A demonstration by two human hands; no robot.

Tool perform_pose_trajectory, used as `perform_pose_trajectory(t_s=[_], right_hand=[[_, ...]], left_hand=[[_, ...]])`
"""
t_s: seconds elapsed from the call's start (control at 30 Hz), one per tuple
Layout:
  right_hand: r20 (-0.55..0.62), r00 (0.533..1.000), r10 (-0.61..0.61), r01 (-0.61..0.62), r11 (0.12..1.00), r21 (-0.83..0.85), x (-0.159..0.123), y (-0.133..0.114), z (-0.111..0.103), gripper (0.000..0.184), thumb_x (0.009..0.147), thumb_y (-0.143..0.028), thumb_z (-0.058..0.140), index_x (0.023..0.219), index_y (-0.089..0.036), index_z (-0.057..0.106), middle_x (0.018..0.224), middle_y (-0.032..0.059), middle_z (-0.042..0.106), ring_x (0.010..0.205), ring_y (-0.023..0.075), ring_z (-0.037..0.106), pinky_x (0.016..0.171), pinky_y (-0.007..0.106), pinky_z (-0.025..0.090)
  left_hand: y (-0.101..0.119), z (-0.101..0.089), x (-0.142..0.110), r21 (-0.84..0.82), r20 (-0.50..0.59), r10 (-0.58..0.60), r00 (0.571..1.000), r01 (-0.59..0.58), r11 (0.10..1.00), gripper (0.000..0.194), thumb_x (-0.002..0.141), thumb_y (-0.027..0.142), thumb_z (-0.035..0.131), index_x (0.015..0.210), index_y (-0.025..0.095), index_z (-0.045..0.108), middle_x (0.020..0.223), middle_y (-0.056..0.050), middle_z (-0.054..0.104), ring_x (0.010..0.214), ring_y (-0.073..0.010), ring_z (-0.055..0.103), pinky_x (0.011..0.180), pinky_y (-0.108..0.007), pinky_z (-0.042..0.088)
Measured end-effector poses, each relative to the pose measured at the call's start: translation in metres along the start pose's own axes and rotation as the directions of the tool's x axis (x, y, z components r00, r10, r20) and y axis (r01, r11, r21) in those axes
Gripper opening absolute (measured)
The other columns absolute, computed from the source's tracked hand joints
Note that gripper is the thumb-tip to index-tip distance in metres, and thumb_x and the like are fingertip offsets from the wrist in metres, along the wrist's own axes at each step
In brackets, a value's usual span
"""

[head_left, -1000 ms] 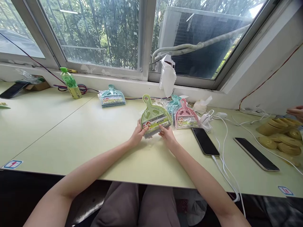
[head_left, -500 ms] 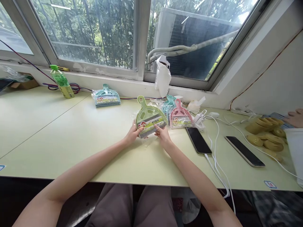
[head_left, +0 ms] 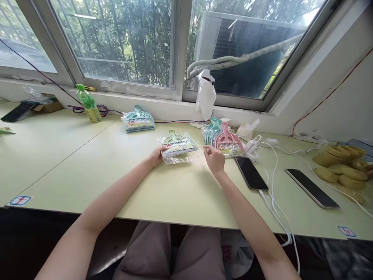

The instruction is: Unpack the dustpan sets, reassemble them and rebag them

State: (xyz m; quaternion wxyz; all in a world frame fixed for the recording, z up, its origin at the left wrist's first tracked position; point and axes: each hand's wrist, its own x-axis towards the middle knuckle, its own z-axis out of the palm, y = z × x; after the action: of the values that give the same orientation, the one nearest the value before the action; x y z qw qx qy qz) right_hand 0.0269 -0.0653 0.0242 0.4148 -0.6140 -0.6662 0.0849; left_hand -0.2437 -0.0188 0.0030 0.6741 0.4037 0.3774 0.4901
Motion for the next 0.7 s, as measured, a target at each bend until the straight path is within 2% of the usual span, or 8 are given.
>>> perform_pose_trajectory(t_s=[0.03, 0.1, 0.17, 0.23, 0.3, 0.4, 0.53, 0.7], right_hand=[[-0.041, 0.990, -0.132, 0.128, 0.988, -0.082, 0.000, 0.002, 0.000, 0.030, 0.089, -0.026, 0.049, 0.115, -0.027, 0.065, 0.105, 0.0085, 0.069, 0.103, 0.0271, 0.062, 0.077, 0.036, 0.049], [0.028, 0.934, -0.357, 0.356, 0.917, -0.181, 0.000, 0.005, 0.000, 0.050, 0.086, -0.014, 0.049, 0.132, -0.032, 0.053, 0.136, 0.0056, 0.053, 0.127, 0.0276, 0.046, 0.093, 0.043, 0.045], [0.148, 0.866, -0.478, 0.500, 0.841, -0.205, -0.001, 0.007, 0.003, 0.057, 0.085, -0.011, 0.051, 0.136, -0.034, 0.048, 0.145, 0.0025, 0.044, 0.136, 0.0264, 0.036, 0.103, 0.046, 0.039], [0.221, 0.825, -0.521, 0.559, 0.810, -0.176, -0.001, 0.008, 0.006, 0.050, 0.088, -0.015, 0.053, 0.134, -0.034, 0.051, 0.139, 0.0016, 0.052, 0.134, 0.0247, 0.040, 0.105, 0.044, 0.037], [0.238, 0.819, -0.522, 0.559, 0.819, -0.128, -0.002, 0.008, 0.008, 0.039, 0.091, -0.021, 0.052, 0.128, -0.033, 0.058, 0.127, 0.0018, 0.062, 0.125, 0.0234, 0.048, 0.102, 0.041, 0.039], [0.203, 0.846, -0.493, 0.515, 0.854, -0.074, -0.002, 0.008, 0.006, 0.030, 0.095, -0.027, 0.048, 0.117, -0.033, 0.066, 0.113, 0.0026, 0.069, 0.114, 0.0227, 0.055, 0.098, 0.039, 0.040], [0.105, 0.886, -0.451, 0.454, 0.891, -0.006, -0.001, 0.009, 0.003, 0.030, 0.096, -0.033, 0.045, 0.112, -0.034, 0.070, 0.103, 0.0040, 0.069, 0.104, 0.0230, 0.056, 0.094, 0.038, 0.041], [-0.027, 0.917, -0.398, 0.399, 0.916, 0.035, -0.002, 0.007, 0.008, 0.032, 0.097, -0.036, 0.042, 0.112, -0.033, 0.070, 0.090, 0.0042, 0.064, 0.090, 0.0226, 0.053, 0.086, 0.036, 0.043]], left_hand=[[0.002, -0.003, 0.000, 0.010, 0.013, -0.008, 1.000, 0.008, 1.000, 0.047, 0.070, 0.020, 0.061, 0.115, 0.008, 0.057, 0.082, -0.013, 0.071, 0.071, -0.0268, 0.069, 0.063, -0.041, 0.059], [0.004, -0.006, 0.000, 0.030, 0.044, -0.020, 0.999, 0.018, 0.999, 0.047, 0.071, 0.022, 0.062, 0.115, 0.009, 0.058, 0.084, -0.013, 0.072, 0.073, -0.0280, 0.070, 0.066, -0.042, 0.059], [0.005, -0.008, -0.001, 0.032, 0.077, -0.025, 0.997, 0.023, 0.999, 0.044, 0.070, 0.022, 0.063, 0.112, 0.010, 0.059, 0.082, -0.013, 0.072, 0.073, -0.0284, 0.070, 0.065, -0.042, 0.059], [0.005, -0.008, -0.001, 0.022, 0.090, -0.053, 0.995, 0.051, 0.998, 0.039, 0.069, 0.020, 0.063, 0.107, 0.010, 0.061, 0.080, -0.013, 0.072, 0.071, -0.0279, 0.070, 0.061, -0.039, 0.059], [0.005, -0.009, 0.000, 0.015, 0.074, -0.101, 0.992, 0.100, 0.995, 0.036, 0.068, 0.019, 0.063, 0.103, 0.010, 0.062, 0.080, -0.013, 0.072, 0.070, -0.0264, 0.070, 0.056, -0.035, 0.058], [0.007, -0.009, -0.002, 0.016, 0.084, -0.156, 0.984, 0.155, 0.988, 0.036, 0.069, 0.020, 0.064, 0.104, 0.009, 0.063, 0.083, -0.014, 0.072, 0.070, -0.0247, 0.070, 0.050, -0.030, 0.057], [0.011, -0.008, -0.007, 0.069, 0.207, -0.146, 0.967, 0.134, 0.989, 0.044, 0.070, 0.022, 0.067, 0.113, 0.012, 0.062, 0.094, -0.014, 0.072, 0.067, -0.0207, 0.068, 0.046, -0.026, 0.056], [0.010, -0.009, -0.011, 0.128, 0.349, -0.203, 0.915, 0.168, 0.977, 0.045, 0.069, 0.021, 0.073, 0.112, 0.012, 0.061, 0.095, -0.014, 0.071, 0.068, -0.0195, 0.067, 0.055, -0.031, 0.061]])
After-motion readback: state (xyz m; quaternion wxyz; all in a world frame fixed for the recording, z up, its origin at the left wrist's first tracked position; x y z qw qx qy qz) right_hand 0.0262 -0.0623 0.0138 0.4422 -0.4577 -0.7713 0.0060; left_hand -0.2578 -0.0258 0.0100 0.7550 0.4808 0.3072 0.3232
